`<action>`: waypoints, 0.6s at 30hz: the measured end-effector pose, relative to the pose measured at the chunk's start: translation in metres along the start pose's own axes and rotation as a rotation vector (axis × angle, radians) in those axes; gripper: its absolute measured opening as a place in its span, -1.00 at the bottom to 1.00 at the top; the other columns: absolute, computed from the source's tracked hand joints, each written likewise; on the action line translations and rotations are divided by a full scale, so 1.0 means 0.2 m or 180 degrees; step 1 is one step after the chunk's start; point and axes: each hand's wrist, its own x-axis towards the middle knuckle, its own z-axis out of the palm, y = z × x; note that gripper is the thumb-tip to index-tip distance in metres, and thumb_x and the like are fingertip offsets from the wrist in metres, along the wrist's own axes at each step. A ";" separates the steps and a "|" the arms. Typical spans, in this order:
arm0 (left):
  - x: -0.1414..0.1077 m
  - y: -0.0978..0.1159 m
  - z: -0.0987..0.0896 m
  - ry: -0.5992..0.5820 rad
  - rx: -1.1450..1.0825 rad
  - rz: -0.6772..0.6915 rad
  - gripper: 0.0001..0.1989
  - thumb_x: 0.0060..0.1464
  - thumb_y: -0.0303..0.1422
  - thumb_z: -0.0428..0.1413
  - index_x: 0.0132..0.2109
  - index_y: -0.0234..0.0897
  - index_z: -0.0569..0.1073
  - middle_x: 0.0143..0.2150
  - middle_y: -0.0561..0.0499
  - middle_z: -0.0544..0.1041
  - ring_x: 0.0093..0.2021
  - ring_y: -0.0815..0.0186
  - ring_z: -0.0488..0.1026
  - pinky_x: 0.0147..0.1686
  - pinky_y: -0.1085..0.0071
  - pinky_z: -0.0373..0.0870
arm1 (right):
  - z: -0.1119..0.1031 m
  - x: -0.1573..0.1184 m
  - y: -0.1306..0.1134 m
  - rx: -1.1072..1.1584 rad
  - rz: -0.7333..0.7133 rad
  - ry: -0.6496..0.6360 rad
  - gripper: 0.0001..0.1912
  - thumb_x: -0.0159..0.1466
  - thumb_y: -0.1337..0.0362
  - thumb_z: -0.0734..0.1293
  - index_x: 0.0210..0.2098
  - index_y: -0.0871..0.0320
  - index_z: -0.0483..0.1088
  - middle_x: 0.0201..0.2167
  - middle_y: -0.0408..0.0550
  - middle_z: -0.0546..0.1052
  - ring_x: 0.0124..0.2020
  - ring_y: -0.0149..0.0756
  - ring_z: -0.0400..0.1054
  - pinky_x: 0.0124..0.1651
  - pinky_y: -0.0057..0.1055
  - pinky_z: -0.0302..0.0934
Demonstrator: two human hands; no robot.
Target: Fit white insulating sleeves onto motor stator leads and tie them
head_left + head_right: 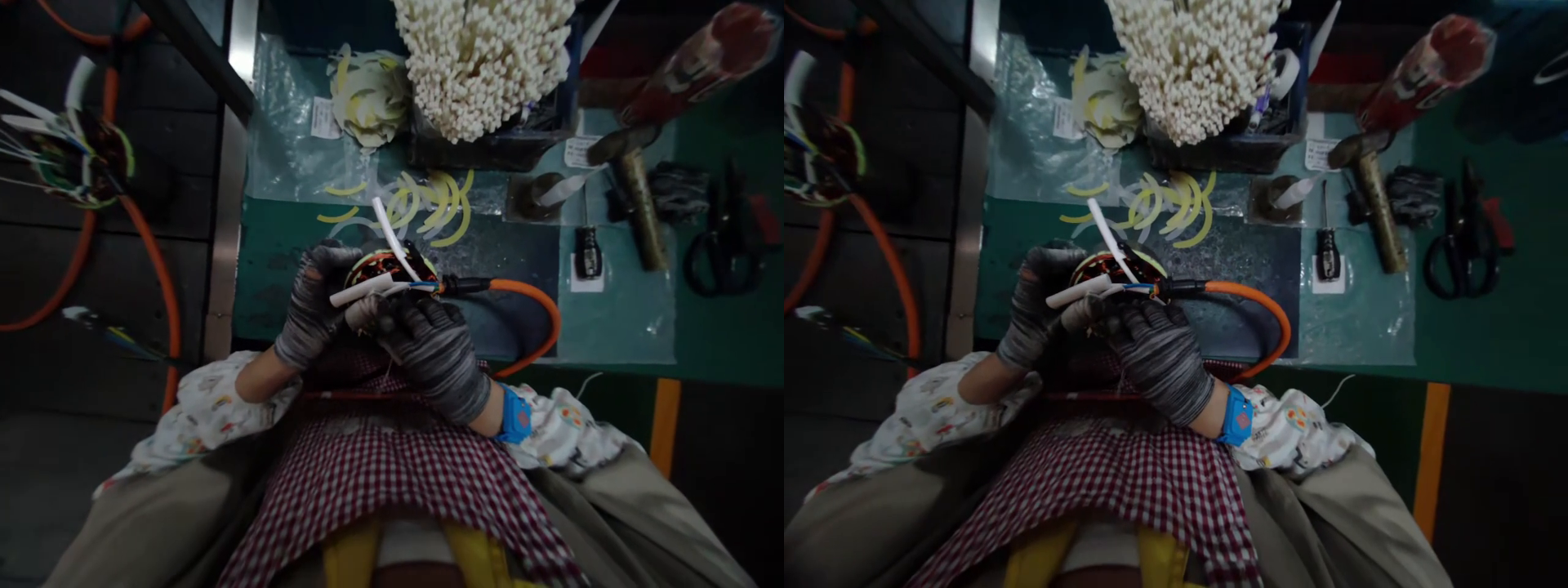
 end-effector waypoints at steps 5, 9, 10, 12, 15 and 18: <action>-0.03 0.03 -0.01 0.0014 0.0181 -0.0086 -0.42 0.07 0.09 0.38 0.10 -0.11 0.48 0.10 -0.04 0.55 0.13 0.05 0.55 0.19 -0.05 0.56 | 0.04 -0.01 -0.01 0.0249 0.0110 0.0075 -0.73 0.50 0.31 0.31 0.08 0.00 0.62 0.06 -0.07 0.69 0.10 -0.19 0.50 0.18 -0.18 0.42; -0.03 0.08 0.00 -0.0055 0.0503 -0.0312 -0.43 0.15 0.16 0.27 0.10 -0.10 0.43 0.15 -0.06 0.53 0.18 0.02 0.54 0.21 -0.14 0.55 | 0.06 -0.03 -0.02 0.0353 0.0209 -0.0019 -0.70 0.50 0.28 0.32 0.15 -0.04 0.59 0.06 -0.03 0.67 0.15 -0.12 0.45 0.21 -0.11 0.36; -0.03 0.09 0.00 -0.0061 0.0528 -0.0387 -0.42 0.15 0.18 0.25 0.11 -0.09 0.42 0.17 -0.06 0.52 0.20 0.00 0.53 0.23 -0.16 0.54 | 0.06 -0.03 -0.02 0.0333 0.0208 -0.0018 -0.70 0.50 0.28 0.32 0.16 -0.03 0.59 0.05 -0.02 0.68 0.15 -0.12 0.45 0.19 -0.11 0.36; -0.04 0.10 0.00 -0.0049 0.0512 -0.0489 -0.42 0.15 0.20 0.25 0.12 -0.07 0.41 0.19 -0.05 0.52 0.23 -0.03 0.51 0.24 -0.19 0.54 | 0.06 -0.02 -0.03 0.0240 0.0153 0.0101 -0.72 0.50 0.30 0.32 0.11 -0.01 0.61 0.02 -0.03 0.69 0.11 -0.14 0.47 0.14 -0.15 0.37; -0.05 0.08 -0.01 -0.0031 0.0371 -0.0430 -0.37 0.10 0.22 0.29 0.14 -0.03 0.42 0.19 -0.05 0.53 0.26 -0.06 0.50 0.24 -0.20 0.56 | 0.04 -0.01 -0.03 0.0115 0.0059 0.0198 -0.74 0.49 0.33 0.31 0.03 0.04 0.64 -0.02 -0.03 0.70 0.04 -0.15 0.49 0.06 -0.19 0.37; -0.05 0.05 -0.05 -0.0298 0.0162 -0.0009 -0.20 -0.03 0.17 0.42 0.26 -0.01 0.41 0.25 -0.08 0.49 0.31 -0.09 0.47 0.27 -0.18 0.55 | 0.02 0.00 -0.04 0.0076 0.0052 -0.0065 -0.74 0.49 0.35 0.29 0.01 0.09 0.63 -0.04 0.04 0.69 -0.02 -0.15 0.49 -0.01 -0.21 0.37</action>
